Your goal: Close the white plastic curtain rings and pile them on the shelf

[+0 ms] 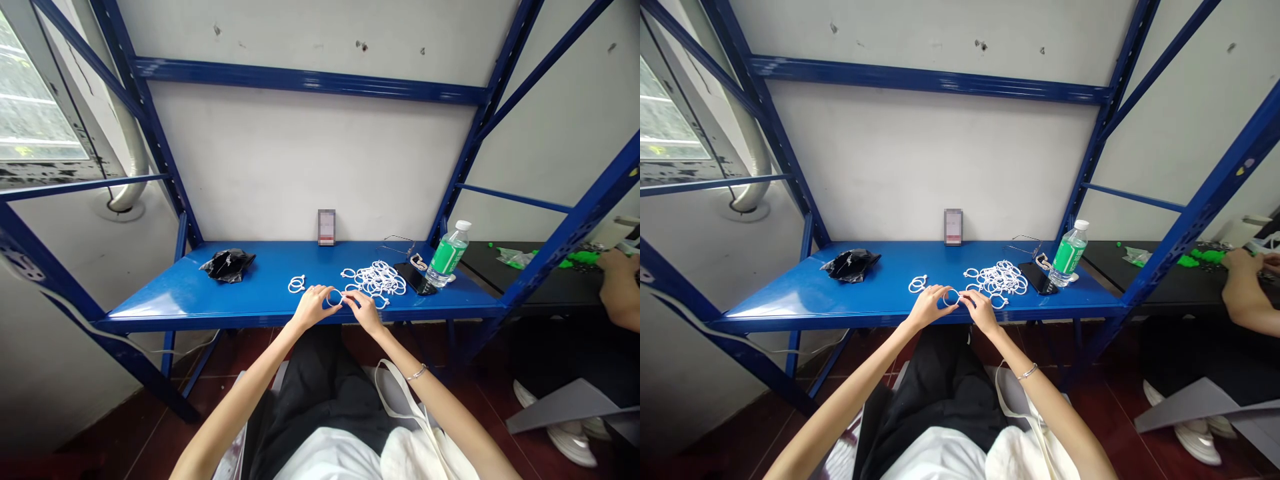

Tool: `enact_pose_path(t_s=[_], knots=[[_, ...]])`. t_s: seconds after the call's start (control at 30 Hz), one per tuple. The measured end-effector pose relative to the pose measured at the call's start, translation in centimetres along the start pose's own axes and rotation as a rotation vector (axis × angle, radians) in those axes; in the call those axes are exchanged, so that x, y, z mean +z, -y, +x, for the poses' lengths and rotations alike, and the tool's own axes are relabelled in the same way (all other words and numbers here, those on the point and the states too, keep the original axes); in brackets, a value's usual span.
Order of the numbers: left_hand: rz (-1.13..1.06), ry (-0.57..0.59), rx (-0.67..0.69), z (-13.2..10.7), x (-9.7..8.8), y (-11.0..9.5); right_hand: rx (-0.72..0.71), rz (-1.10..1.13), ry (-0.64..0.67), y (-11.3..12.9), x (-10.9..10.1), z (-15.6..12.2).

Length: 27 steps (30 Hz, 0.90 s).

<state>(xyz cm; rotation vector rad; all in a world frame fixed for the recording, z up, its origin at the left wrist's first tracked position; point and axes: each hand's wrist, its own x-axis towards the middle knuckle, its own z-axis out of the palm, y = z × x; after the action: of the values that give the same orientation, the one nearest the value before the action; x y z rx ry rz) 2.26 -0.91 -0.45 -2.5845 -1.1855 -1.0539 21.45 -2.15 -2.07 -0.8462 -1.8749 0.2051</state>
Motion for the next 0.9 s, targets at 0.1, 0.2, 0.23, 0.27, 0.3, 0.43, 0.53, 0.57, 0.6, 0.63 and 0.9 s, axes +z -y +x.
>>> enact_pose_path(t_s=[0.1,0.2,0.23,0.27,0.3,0.43,0.53,0.57,0.6,0.63,0.9], knots=[[0.034,-0.041,0.019,-0.02,0.06,-0.08,0.0,-0.025,-0.015,-0.1,0.04,-0.06],[0.063,-0.069,0.047,-0.02,0.06,-0.22,-0.004,-0.044,-0.018,-0.13,0.04,-0.08],[0.072,-0.076,0.054,-0.01,0.05,-0.26,-0.008,-0.05,-0.019,-0.11,0.02,-0.08],[0.08,-0.084,0.061,-0.01,0.05,-0.3,-0.012,-0.055,-0.021,-0.08,0.01,-0.08],[0.086,-0.09,0.065,-0.01,0.05,-0.33,-0.016,-0.059,-0.021,-0.05,0.0,-0.07],[0.085,-0.091,0.056,-0.06,0.15,-0.31,-0.022,-0.073,-0.017,0.08,-0.04,-0.06],[0.062,-0.062,0.025,-0.12,0.28,-0.23,-0.007,-0.078,-0.004,0.11,-0.07,-0.05],[0.049,-0.051,0.013,-0.13,0.32,-0.22,0.001,-0.078,0.001,0.12,-0.08,-0.06],[0.035,-0.042,0.0,-0.14,0.34,-0.22,0.008,-0.077,0.006,0.14,-0.09,-0.06],[0.022,-0.035,-0.011,-0.14,0.35,-0.23,0.014,-0.074,0.009,0.16,-0.1,-0.06],[0.022,-0.026,-0.007,-0.08,0.08,-0.41,0.033,-0.04,0.021,0.42,-0.15,-0.02]])
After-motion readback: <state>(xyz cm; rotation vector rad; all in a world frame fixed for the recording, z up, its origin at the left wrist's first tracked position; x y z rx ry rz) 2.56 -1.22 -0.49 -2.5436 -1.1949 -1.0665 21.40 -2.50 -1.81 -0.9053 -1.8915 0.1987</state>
